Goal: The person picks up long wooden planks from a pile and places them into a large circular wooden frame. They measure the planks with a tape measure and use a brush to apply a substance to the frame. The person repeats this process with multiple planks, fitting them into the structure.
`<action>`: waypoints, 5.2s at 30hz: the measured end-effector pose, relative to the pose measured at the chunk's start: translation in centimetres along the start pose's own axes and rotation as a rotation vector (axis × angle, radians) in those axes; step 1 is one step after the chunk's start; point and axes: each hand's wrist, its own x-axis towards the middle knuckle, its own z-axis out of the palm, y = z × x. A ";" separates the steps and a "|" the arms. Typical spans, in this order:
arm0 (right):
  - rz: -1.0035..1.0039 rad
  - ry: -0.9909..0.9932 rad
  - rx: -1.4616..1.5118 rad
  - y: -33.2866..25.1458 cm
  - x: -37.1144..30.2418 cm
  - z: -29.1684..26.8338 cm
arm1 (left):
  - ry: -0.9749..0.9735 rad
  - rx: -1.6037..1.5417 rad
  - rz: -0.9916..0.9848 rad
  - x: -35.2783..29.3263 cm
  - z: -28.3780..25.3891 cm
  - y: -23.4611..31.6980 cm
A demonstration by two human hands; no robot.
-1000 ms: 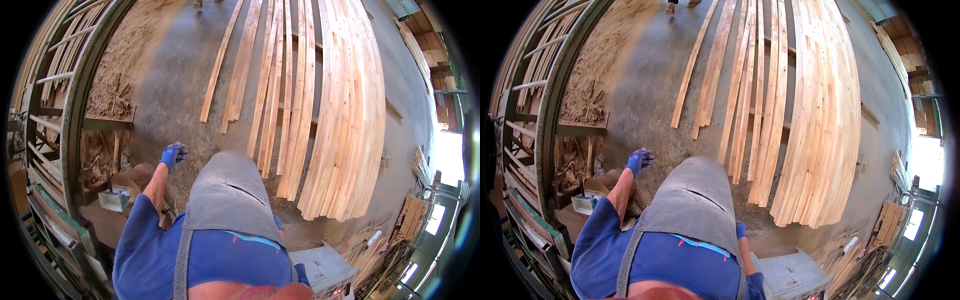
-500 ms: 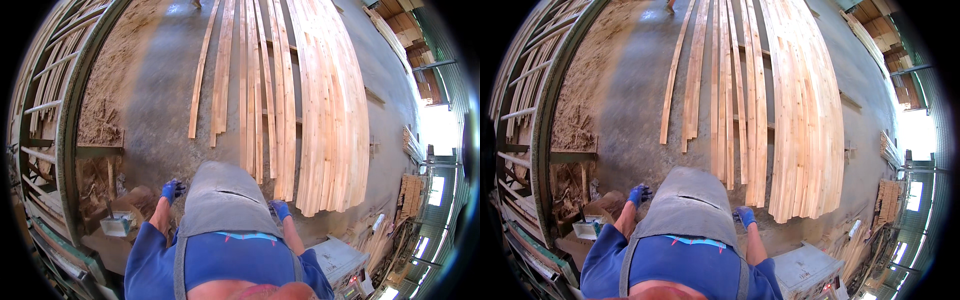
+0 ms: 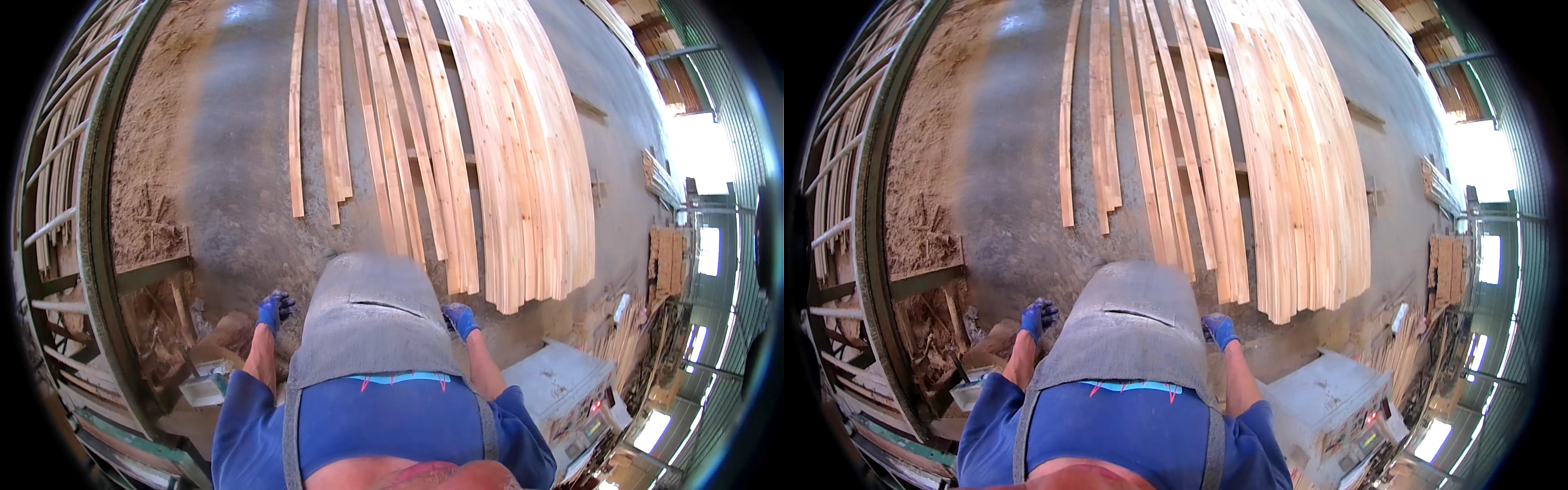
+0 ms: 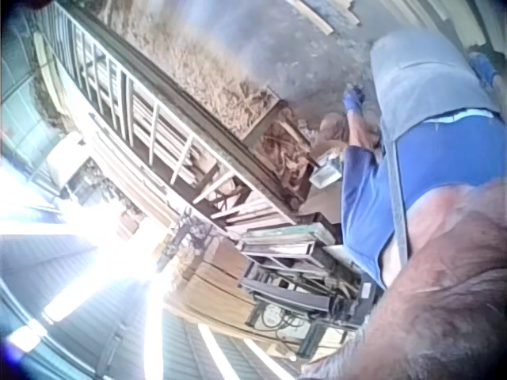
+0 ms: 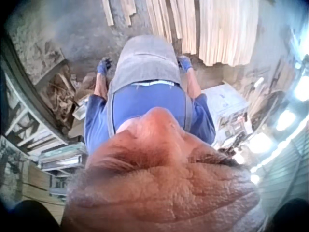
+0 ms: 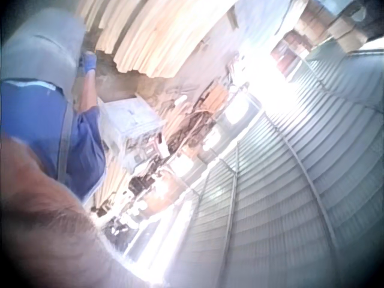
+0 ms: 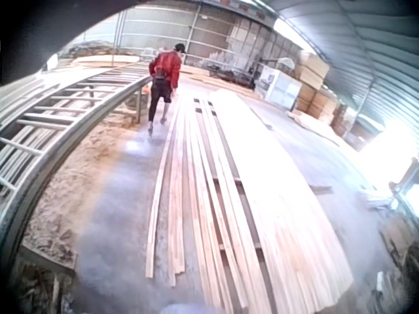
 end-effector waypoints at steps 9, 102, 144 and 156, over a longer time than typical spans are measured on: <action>0.072 -0.008 0.546 7.0 -3.4 2.9 | -0.026 0.087 0.079 -0.5 1.0 4.7; 0.627 0.533 1.496 45.9 45.8 0.1 | -0.221 1.899 0.905 15.6 37.6 -9.3; 0.091 -0.795 0.345 -15.2 7.5 11.1 | -0.205 0.443 0.460 -18.4 15.7 7.8; -0.051 -0.730 0.610 -48.2 22.7 25.0 | 0.126 0.499 0.003 -34.5 -10.1 -11.5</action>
